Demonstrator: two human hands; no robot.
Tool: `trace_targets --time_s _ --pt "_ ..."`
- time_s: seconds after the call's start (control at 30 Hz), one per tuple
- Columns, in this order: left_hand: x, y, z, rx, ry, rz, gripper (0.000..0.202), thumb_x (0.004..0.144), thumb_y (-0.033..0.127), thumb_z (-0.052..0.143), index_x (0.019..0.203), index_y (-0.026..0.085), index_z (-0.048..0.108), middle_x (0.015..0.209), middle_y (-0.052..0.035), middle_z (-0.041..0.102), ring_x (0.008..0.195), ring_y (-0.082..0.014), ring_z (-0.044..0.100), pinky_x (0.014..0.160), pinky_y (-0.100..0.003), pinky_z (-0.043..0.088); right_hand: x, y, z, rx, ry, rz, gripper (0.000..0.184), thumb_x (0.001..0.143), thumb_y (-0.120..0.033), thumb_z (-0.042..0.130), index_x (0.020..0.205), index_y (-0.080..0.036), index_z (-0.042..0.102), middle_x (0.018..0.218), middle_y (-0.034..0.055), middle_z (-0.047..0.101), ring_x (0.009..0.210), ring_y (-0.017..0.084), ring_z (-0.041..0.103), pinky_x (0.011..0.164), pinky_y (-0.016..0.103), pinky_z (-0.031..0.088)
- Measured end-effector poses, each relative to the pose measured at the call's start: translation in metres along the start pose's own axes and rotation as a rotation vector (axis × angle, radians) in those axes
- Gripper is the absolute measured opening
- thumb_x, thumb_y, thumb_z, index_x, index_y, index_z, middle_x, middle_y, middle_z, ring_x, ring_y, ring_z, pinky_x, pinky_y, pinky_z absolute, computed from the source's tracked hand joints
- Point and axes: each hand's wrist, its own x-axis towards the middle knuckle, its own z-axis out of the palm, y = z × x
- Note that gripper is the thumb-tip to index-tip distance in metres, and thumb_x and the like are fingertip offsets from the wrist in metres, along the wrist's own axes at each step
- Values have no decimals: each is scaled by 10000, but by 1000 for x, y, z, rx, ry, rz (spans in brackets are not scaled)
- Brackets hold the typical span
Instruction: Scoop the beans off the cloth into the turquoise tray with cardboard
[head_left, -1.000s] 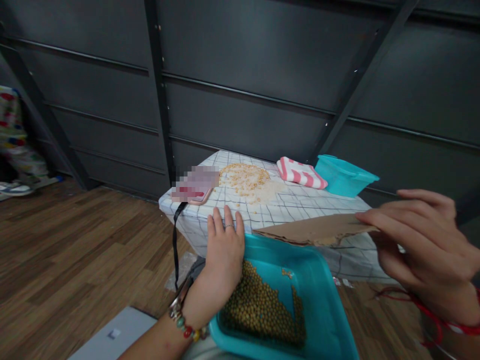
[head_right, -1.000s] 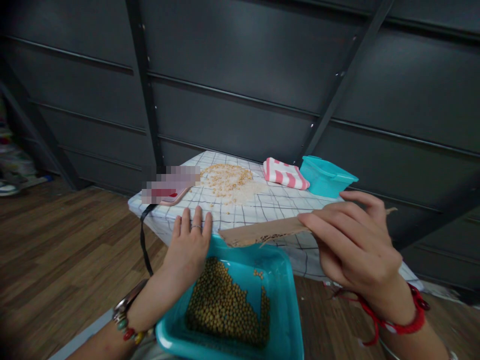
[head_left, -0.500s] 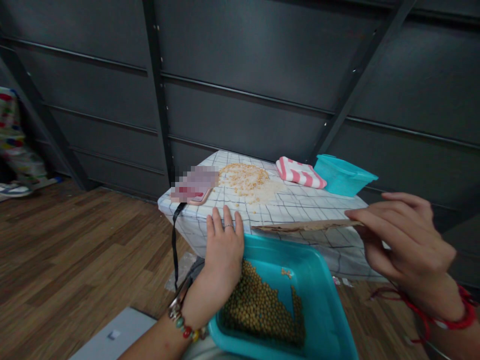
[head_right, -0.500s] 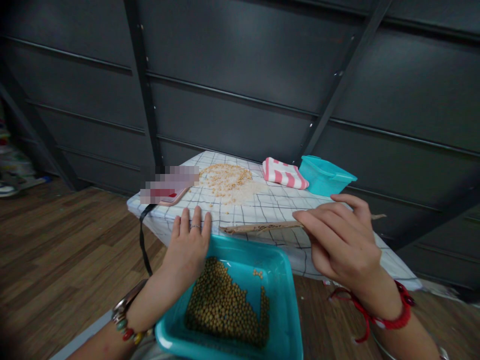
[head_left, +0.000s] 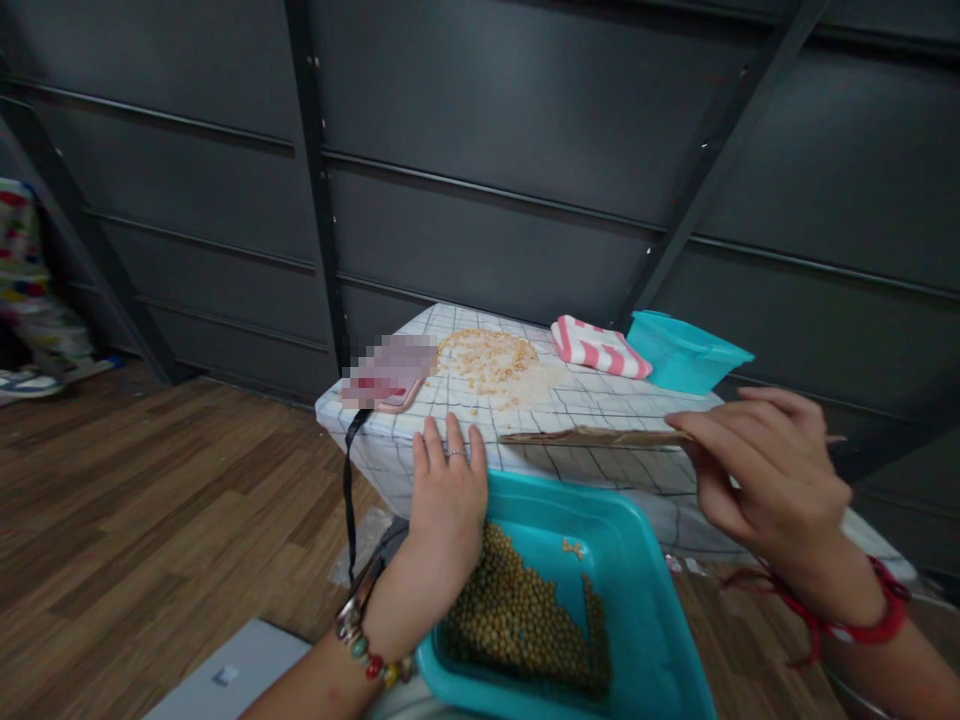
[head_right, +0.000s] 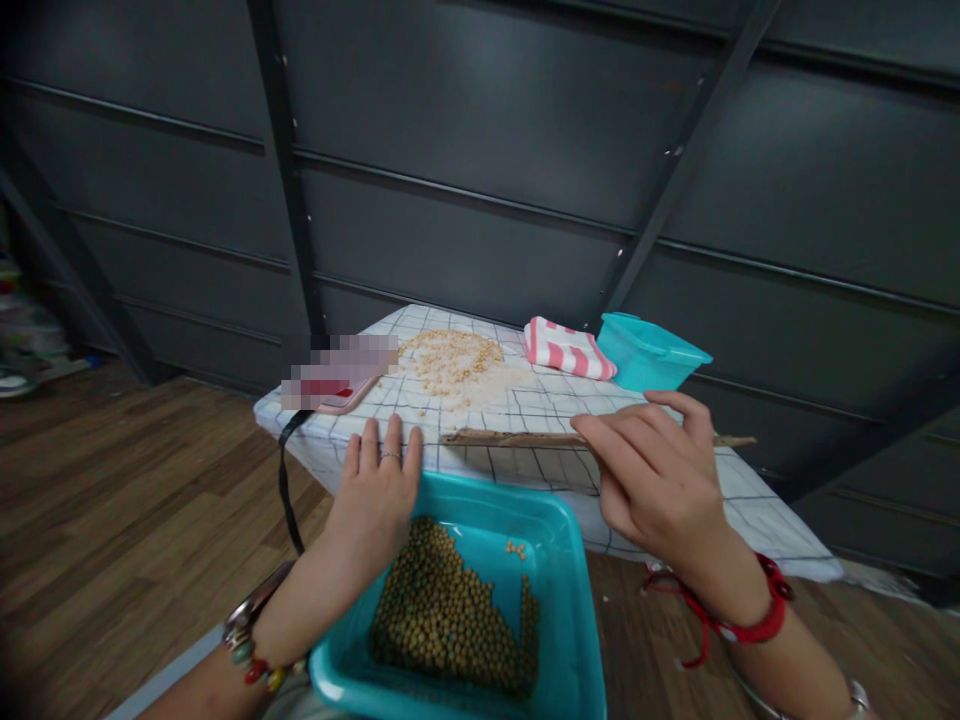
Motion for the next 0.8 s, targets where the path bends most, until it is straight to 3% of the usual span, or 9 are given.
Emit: trace_targets --time_s 0.13,0.37,0.6,0.8 --pt "0 -1 2 -30 13 -6 519 795 64 327 1313 46 332 1378 -265 301 1262 -380 290 999 -541 280 -1 8 7 -69 -11 29 332 710 -21 464 997 -178 522 687 16 595 639 167 538 747 394 411" --pt "0 -1 1 -31 9 -14 511 799 51 303 1309 55 343 1377 -259 305 1259 -374 299 998 -543 284 -1 10 -8 11 0 21 355 723 -23 462 1001 -238 514 688 -8 580 609 154 534 741 397 424" --pt "-1 -1 0 -33 29 -9 504 799 57 314 1301 60 363 1371 -260 318 1254 -371 312 995 -540 288 -5 14 16 -43 -10 19 343 699 -24 451 984 -198 529 711 0 607 644 157 542 755 386 402" --pt "-1 -1 2 -43 37 -17 503 804 66 312 1305 66 357 1373 -255 320 1254 -370 314 995 -543 288 -3 26 15 -80 30 77 345 732 -54 456 1025 -226 515 698 7 587 646 174 532 723 378 408"
